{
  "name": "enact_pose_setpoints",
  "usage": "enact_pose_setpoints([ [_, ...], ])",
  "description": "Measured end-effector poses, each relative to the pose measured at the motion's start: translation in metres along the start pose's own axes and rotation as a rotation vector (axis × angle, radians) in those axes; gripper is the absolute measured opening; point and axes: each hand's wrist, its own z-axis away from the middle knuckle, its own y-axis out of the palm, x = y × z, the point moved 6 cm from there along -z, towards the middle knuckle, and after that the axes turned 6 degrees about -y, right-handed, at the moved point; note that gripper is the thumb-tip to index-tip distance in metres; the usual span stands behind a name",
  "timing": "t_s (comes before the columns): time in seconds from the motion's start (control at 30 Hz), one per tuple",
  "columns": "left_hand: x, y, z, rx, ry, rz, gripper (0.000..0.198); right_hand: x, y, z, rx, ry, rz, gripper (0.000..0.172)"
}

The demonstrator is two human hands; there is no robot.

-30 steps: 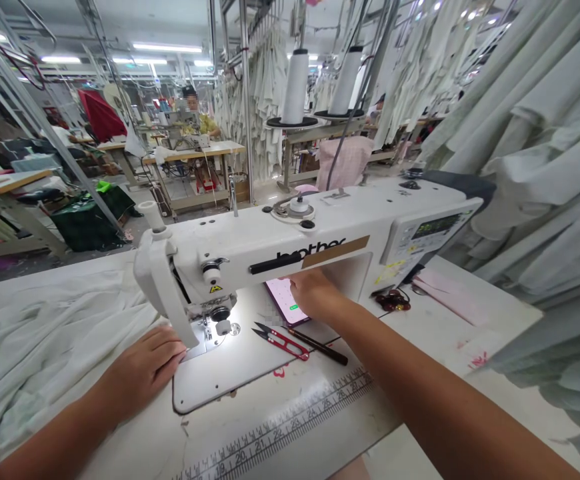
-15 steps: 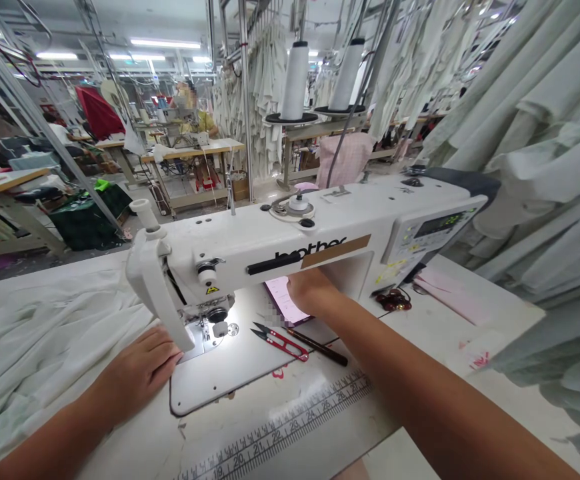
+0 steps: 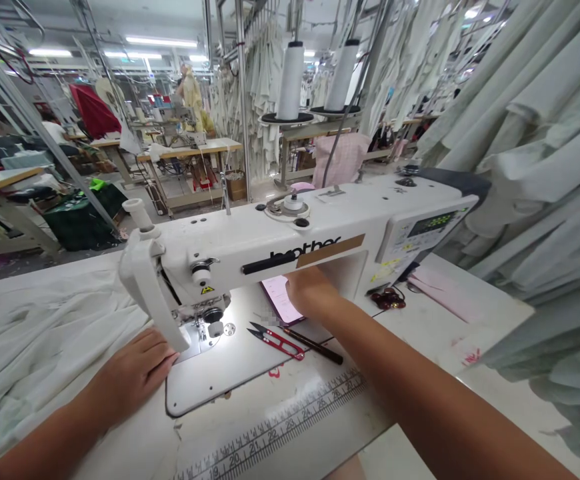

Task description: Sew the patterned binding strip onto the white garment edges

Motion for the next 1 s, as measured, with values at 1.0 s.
enact_pose_setpoints([
  [1.0,0.033,-0.011,0.004,-0.088,-0.158,-0.135,0.022,0.036,-0.018,0.103,-0.177,-0.346,-0.048,0.032],
])
